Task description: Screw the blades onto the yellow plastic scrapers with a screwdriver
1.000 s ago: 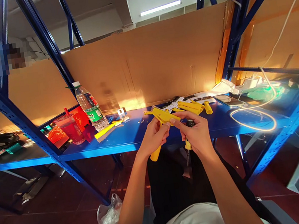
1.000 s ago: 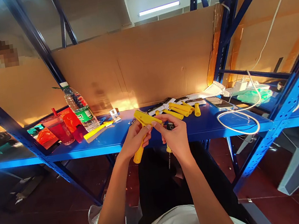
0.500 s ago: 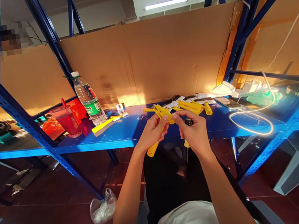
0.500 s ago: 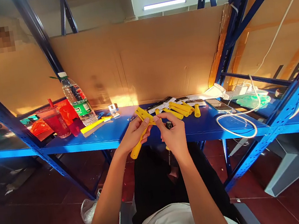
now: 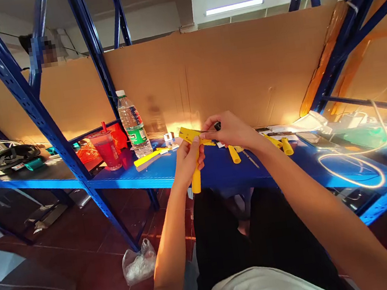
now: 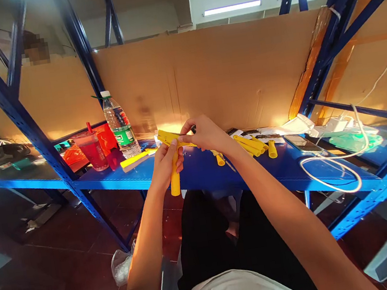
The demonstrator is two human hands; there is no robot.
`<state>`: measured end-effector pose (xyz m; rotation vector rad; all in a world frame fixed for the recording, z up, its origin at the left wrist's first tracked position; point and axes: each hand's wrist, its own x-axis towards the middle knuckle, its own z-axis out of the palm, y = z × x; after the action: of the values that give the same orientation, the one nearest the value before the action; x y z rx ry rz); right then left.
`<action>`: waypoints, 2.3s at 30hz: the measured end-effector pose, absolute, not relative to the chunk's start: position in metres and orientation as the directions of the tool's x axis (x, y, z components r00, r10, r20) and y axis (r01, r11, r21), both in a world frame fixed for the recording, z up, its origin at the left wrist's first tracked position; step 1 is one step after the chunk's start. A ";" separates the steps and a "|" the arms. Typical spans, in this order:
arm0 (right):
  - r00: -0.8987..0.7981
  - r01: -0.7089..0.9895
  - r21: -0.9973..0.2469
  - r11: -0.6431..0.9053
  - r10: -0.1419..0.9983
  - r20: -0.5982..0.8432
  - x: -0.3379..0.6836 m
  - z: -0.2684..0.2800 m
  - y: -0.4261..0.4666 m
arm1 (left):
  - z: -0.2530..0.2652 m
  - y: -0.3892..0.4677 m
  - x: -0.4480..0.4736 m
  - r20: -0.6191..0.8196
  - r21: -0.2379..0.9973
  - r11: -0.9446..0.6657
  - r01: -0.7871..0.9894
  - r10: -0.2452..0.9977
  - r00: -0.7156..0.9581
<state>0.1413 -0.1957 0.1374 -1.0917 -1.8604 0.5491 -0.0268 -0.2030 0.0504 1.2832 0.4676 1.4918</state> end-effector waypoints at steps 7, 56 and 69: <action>-0.376 0.532 -0.636 0.560 0.828 0.415 0.114 0.164 -0.179 | 0.053 -0.197 -0.042 0.441 0.797 -0.364 -0.482 0.896 0.052; -0.480 0.499 -0.612 0.614 0.783 0.394 0.140 0.165 -0.180 | 0.046 -0.192 -0.034 0.527 0.777 -0.417 -0.471 0.841 0.125; -0.501 0.523 -0.578 0.626 0.775 0.386 0.140 0.161 -0.181 | 0.046 -0.192 -0.035 0.510 0.771 -0.385 -0.507 0.851 0.129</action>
<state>0.1404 -0.1811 0.1610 -1.0120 -2.2183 0.5186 -0.0355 -0.1922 0.0461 1.2699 0.3848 1.5268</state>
